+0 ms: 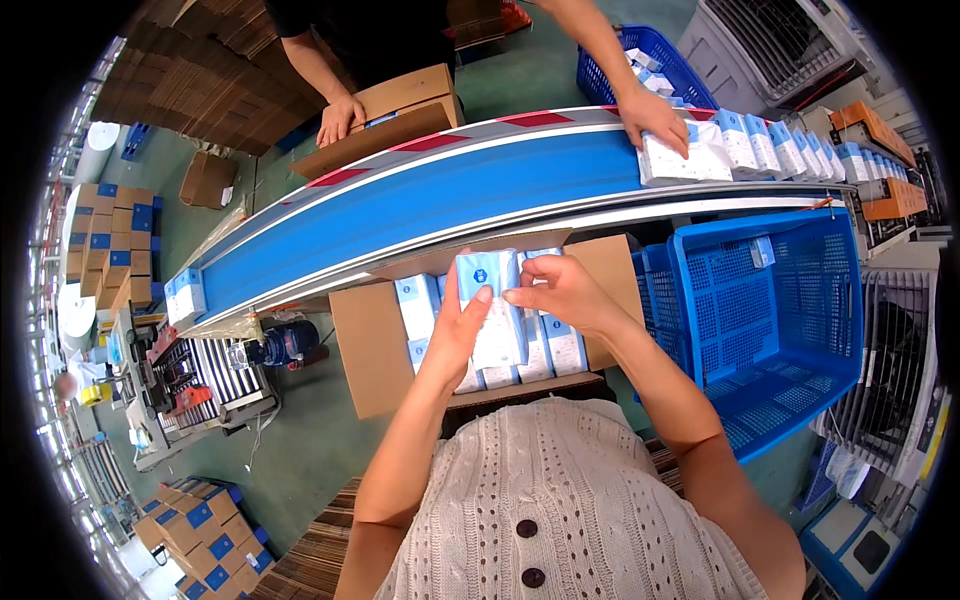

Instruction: The person picks up product boxes from a conveyor belt, places them into a larger cardboard box, and then moves the filled box to a taping machine.

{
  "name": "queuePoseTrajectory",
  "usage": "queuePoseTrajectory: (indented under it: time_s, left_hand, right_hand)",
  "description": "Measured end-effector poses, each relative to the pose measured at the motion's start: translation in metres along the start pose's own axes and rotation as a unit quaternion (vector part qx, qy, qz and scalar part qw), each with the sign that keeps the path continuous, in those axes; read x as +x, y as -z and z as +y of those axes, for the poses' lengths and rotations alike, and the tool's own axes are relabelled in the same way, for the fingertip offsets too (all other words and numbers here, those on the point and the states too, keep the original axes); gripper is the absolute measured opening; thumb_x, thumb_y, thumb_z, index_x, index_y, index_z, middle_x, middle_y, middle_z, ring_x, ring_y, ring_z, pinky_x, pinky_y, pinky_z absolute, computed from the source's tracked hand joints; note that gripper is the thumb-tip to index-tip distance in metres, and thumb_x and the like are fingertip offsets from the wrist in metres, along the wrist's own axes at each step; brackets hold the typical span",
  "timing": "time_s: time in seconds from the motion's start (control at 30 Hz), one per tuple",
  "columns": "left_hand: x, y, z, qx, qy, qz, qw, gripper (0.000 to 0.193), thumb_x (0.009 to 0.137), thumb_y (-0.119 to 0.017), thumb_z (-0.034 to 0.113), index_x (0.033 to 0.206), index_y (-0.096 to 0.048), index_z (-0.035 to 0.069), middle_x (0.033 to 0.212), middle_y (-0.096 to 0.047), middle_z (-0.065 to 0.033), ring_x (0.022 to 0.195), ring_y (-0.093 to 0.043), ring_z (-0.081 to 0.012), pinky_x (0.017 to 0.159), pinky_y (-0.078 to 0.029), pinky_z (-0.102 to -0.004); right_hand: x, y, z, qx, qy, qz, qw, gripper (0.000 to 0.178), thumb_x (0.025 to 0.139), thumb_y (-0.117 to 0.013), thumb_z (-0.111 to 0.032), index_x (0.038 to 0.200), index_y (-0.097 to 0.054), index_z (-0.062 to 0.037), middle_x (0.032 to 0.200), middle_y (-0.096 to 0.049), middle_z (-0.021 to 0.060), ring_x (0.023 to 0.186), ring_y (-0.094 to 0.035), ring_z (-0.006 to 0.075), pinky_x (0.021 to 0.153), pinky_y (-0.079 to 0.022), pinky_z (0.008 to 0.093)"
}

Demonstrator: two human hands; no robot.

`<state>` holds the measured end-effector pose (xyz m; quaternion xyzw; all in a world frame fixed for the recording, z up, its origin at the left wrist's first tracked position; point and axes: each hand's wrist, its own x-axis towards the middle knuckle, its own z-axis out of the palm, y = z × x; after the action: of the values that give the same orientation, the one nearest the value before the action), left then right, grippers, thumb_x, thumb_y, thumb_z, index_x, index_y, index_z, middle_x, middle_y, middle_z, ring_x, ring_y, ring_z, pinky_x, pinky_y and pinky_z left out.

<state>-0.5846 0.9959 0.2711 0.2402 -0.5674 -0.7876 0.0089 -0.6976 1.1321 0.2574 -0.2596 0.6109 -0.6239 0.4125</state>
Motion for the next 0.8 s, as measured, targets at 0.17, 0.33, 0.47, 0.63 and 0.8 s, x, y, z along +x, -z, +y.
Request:
queuePoseTrajectory:
  time_s: [0.17, 0.33, 0.47, 0.63, 0.8]
  left_hand:
    - [0.001, 0.005, -0.005, 0.064, -0.022, 0.009, 0.998, 0.059, 0.088, -0.048, 0.032, 0.135, -0.021, 0.009, 0.124, -0.041, -0.0115, 0.113, -0.04, -0.0192, 0.094, -0.032, -0.0322]
    - [-0.001, 0.018, -0.006, -0.091, 0.032, -0.032, 0.995, 0.054, 0.091, -0.042, 0.031, 0.135, -0.021, 0.008, 0.124, -0.04, -0.0099, 0.115, -0.039, -0.0181, 0.095, -0.032, -0.0314]
    - [0.0, 0.021, -0.009, -0.072, 0.013, -0.028, 0.997, 0.054, 0.091, -0.043, 0.029, 0.135, -0.021, 0.008, 0.125, -0.039, -0.0098, 0.116, -0.036, -0.0177, 0.097, -0.029, -0.0306]
    - [-0.002, 0.015, -0.007, -0.012, 0.003, 0.011, 1.0, 0.058, 0.089, -0.048, 0.029, 0.136, -0.021, 0.008, 0.125, -0.04, -0.0103, 0.116, -0.036, -0.0178, 0.097, -0.027, -0.0307]
    - [-0.005, 0.01, -0.007, -0.008, -0.013, 0.03, 0.999, 0.061, 0.087, -0.051, 0.029, 0.136, -0.021, 0.008, 0.123, -0.041, -0.0111, 0.114, -0.037, -0.0181, 0.097, -0.028, -0.0309]
  right_hand:
    - [0.001, -0.016, -0.009, 0.067, -0.023, 0.03, 0.997, 0.017, 0.076, -0.066, -0.016, 0.074, -0.056, -0.0012, 0.071, -0.054, 0.0011, 0.067, -0.049, 0.0064, 0.059, -0.039, 0.0207]
    - [-0.002, -0.003, 0.002, 0.125, -0.029, -0.055, 0.99, 0.019, 0.074, -0.065, -0.003, 0.09, -0.055, -0.0013, 0.087, -0.053, 0.0042, 0.082, -0.053, 0.0124, 0.073, -0.044, 0.0256]
    - [-0.005, -0.006, 0.004, 0.112, -0.037, -0.068, 0.991, 0.019, 0.071, -0.067, -0.005, 0.085, -0.053, -0.0015, 0.083, -0.053, 0.0043, 0.079, -0.053, 0.0124, 0.07, -0.044, 0.0253]
    - [-0.005, -0.012, 0.005, 0.065, -0.019, -0.047, 0.997, 0.021, 0.069, -0.069, -0.009, 0.079, -0.051, -0.0024, 0.078, -0.053, 0.0038, 0.071, -0.054, 0.0108, 0.062, -0.043, 0.0231]
    - [-0.006, -0.019, 0.009, 0.061, -0.007, -0.037, 0.997, 0.025, 0.068, -0.071, -0.01, 0.084, -0.053, -0.0016, 0.079, -0.052, 0.0039, 0.07, -0.054, 0.0104, 0.061, -0.044, 0.0243]
